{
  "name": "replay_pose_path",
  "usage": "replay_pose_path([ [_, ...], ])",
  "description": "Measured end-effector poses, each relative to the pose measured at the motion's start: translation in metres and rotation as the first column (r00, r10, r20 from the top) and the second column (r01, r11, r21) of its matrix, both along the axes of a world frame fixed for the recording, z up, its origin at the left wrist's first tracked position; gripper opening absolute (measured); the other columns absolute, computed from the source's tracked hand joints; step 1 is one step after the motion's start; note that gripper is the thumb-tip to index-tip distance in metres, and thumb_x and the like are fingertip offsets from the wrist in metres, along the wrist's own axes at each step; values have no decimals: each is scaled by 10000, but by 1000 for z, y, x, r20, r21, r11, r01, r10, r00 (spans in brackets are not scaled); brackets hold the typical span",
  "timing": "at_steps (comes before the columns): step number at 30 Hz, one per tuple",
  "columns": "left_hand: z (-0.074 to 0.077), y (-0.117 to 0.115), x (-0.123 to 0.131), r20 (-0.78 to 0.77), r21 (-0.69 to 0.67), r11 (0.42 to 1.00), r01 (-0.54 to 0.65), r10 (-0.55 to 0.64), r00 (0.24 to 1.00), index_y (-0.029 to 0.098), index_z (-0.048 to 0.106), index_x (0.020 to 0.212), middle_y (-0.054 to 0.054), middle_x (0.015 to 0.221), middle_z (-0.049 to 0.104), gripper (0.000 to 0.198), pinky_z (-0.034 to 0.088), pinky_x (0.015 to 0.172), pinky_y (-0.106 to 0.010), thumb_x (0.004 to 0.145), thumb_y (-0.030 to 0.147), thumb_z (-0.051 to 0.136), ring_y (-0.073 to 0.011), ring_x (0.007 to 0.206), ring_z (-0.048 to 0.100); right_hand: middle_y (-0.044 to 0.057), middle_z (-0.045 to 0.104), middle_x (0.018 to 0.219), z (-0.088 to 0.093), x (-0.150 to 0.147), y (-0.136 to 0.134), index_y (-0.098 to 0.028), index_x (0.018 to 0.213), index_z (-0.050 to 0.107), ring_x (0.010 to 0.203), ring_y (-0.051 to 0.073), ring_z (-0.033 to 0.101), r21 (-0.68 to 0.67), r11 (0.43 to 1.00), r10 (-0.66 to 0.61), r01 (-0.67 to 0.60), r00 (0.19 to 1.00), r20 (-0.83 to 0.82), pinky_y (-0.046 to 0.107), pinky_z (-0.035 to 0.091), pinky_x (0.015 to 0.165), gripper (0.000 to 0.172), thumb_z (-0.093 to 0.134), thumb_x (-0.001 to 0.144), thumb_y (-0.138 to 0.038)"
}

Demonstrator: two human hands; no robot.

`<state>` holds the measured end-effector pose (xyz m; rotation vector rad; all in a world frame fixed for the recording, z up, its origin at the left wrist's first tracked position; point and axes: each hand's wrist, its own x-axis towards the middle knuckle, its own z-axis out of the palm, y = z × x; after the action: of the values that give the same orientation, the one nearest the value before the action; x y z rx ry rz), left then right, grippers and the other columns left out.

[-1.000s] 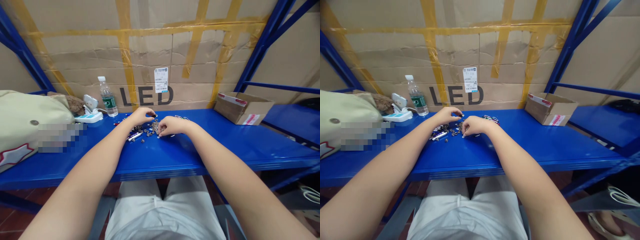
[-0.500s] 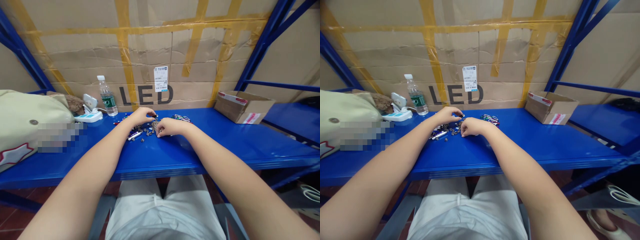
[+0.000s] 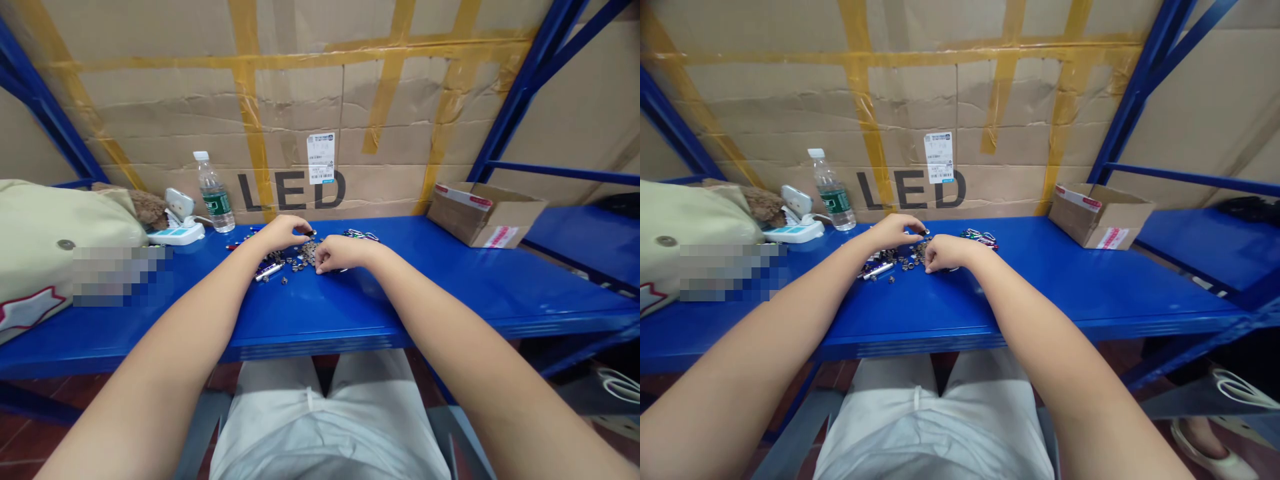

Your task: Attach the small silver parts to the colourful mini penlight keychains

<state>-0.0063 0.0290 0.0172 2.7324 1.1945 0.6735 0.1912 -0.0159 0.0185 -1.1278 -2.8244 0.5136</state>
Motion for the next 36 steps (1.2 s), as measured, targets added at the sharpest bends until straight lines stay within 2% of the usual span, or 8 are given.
replay_pose_path([
  [7,1,-1,0,-8,-9,1000,0,0,1000,174,693,991,-51,1010,709,274,471,832,-288,745,250,597,-196,951,632,18,705,794,-1,0,-1,-200,861,722,696,144,605,12,999,-40,40,999,-12,240,423,607,192,667,713,-310],
  [12,2,-3,2,-14,-10,1000,-14,14,1000,174,691,994,-51,1013,708,274,473,837,-294,743,243,605,-198,956,631,26,700,765,0,-4,-2,-186,803,721,666,138,592,61,997,-39,40,999,-12,244,421,615,123,656,732,-262],
  [18,2,-4,3,-15,-15,999,-28,28,999,166,690,993,-56,1010,707,270,480,836,-300,747,238,607,-199,952,631,29,692,767,-2,-6,-3,-184,803,702,651,138,577,28,998,-52,52,999,-11,241,402,584,122,628,754,-267],
  [26,2,-4,1,-1,-33,999,-28,28,1000,160,695,985,-55,978,715,273,490,812,-289,739,244,612,-195,904,643,18,690,733,4,6,-1,-184,787,712,640,122,574,24,994,-105,110,980,-172,228,394,575,143,602,740,-261],
  [30,2,-4,1,-12,-39,999,-27,27,1000,168,694,991,-54,996,713,272,483,833,-293,742,237,608,-195,928,640,16,699,738,4,7,-1,-191,794,730,650,129,593,-25,997,-76,73,988,-135,230,409,588,173,674,694,-319],
  [36,2,-3,1,-37,-47,999,-17,15,999,167,690,1001,-56,1018,706,279,473,851,-293,747,252,611,-197,958,629,13,711,794,-3,1,3,-200,837,737,693,133,612,11,1000,-25,26,997,-78,219,423,612,174,675,701,-288],
])
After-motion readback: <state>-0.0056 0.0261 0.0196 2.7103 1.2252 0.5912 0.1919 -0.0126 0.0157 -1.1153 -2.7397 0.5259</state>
